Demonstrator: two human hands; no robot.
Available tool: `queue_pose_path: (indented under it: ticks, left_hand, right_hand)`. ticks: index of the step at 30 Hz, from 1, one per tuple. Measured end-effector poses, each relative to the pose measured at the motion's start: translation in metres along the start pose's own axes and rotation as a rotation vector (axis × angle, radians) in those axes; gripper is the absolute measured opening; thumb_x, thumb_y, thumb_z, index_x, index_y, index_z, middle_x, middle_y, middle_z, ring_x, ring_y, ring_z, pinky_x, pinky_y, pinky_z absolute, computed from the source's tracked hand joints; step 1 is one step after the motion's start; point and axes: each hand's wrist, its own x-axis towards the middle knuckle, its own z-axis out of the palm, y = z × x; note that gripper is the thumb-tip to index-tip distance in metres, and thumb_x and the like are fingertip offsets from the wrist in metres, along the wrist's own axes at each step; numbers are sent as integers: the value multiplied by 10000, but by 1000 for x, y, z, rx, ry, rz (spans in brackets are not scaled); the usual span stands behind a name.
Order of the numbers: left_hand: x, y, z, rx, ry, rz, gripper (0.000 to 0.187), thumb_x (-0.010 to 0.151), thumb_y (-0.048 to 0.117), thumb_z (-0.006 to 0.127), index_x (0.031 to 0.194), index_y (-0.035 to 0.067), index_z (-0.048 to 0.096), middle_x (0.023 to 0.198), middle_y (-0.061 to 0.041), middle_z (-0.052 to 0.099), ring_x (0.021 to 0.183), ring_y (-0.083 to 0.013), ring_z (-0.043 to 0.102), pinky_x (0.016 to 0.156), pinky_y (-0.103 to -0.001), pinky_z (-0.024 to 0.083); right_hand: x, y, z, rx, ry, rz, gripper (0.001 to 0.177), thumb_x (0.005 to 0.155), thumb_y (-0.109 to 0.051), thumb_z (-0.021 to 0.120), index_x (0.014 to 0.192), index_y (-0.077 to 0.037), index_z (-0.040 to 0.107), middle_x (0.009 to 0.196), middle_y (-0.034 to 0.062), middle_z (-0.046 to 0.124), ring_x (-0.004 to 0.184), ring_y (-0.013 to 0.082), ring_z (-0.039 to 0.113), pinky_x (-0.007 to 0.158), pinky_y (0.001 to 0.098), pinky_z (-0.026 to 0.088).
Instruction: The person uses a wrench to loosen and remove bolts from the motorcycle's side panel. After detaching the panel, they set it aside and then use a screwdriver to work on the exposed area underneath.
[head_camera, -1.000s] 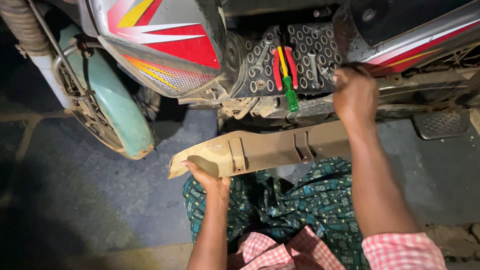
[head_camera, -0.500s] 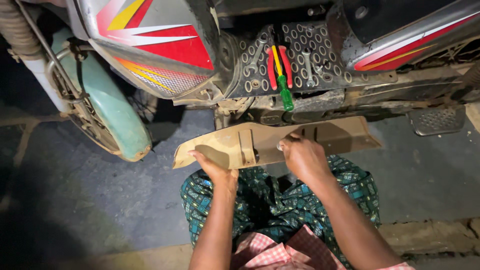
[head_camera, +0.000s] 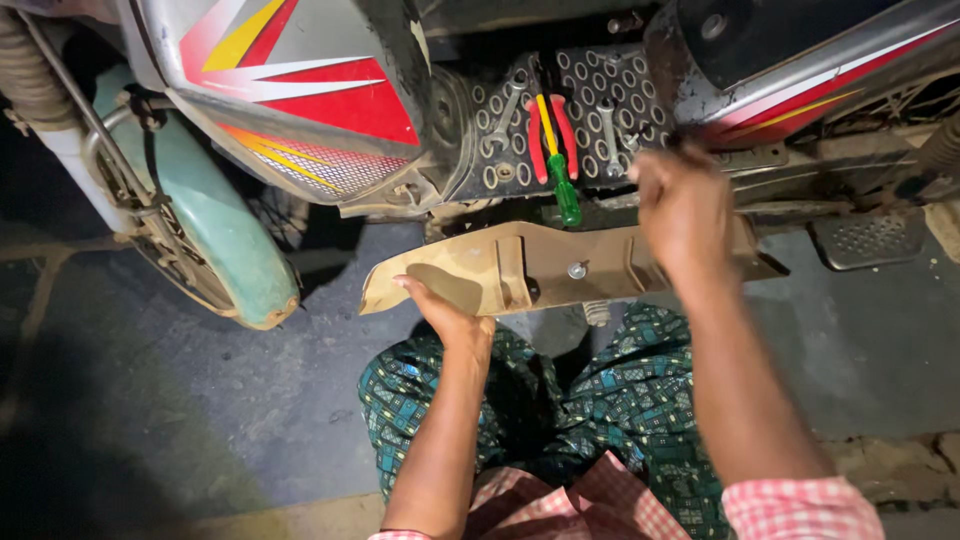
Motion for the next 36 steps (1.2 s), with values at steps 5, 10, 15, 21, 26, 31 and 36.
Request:
queue_pose_path:
  ticks: [5, 10, 15, 21, 26, 31, 36]
  left_hand:
    - [-2, 0, 4, -28, -22, -26, 936, 875, 790, 368, 1551, 143, 341, 1550, -120, 457, 1376, -341, 488, 1128, -530, 412]
    - [2, -1, -4, -41, -39, -44, 933, 888, 794, 369, 1543, 129, 354, 1548, -137, 460, 1376, -347, 488, 1133, -516, 411]
    - [10, 0, -12, -37, -48, -5, 937, 883, 794, 381, 1537, 123, 367, 1541, -132, 476, 1374, -345, 500, 1135, -517, 414]
    - [10, 8, -21, 8, 50, -7, 954, 857, 801, 406, 1531, 127, 379, 1520, -119, 499, 1356, -342, 517, 1115, -530, 432]
    - [5, 16, -30, -42, 19, -22, 966, 846, 803, 426, 1531, 126, 362, 1504, -129, 501, 1345, -359, 518, 1101, -546, 445]
    - [4, 26, -45, 12, 122, -12, 955, 819, 810, 439, 1532, 178, 361, 1514, -101, 491, 1345, -335, 517, 1099, -541, 448]
    - [7, 32, -61, -25, 111, 23, 965, 823, 809, 459, 1526, 151, 387, 1509, -110, 503, 1339, -339, 527, 1099, -539, 453]
  right_hand:
    - [48, 19, 18, -150, -28, -137, 234, 930, -24, 672, 1133, -67, 778, 1108, 284, 695, 887, 463, 673, 765, 518, 532]
    - [51, 28, 31, -196, -82, -80, 183, 924, -32, 683, 1064, -76, 793, 1097, 261, 717, 913, 452, 690, 806, 512, 545]
    - [9, 8, -2, -37, 98, -80, 215, 1016, 0, 645, 1183, -88, 748, 1123, 215, 725, 928, 341, 730, 791, 422, 583]
    - [-87, -39, 1, 107, -57, -80, 246, 833, -18, 710, 1042, -130, 774, 928, 157, 725, 796, 331, 691, 709, 426, 554]
    - [-106, -48, 46, 120, -213, -89, 87, 862, -100, 745, 948, -103, 736, 907, 110, 751, 810, 337, 726, 682, 435, 572]
    - [-114, -55, 70, 129, -310, -56, 75, 878, -111, 713, 942, -118, 753, 925, 114, 752, 746, 330, 732, 650, 426, 581]
    - [-118, -67, 80, 121, -374, -32, 94, 881, -153, 729, 958, -111, 760, 945, 127, 756, 755, 345, 729, 654, 434, 576]
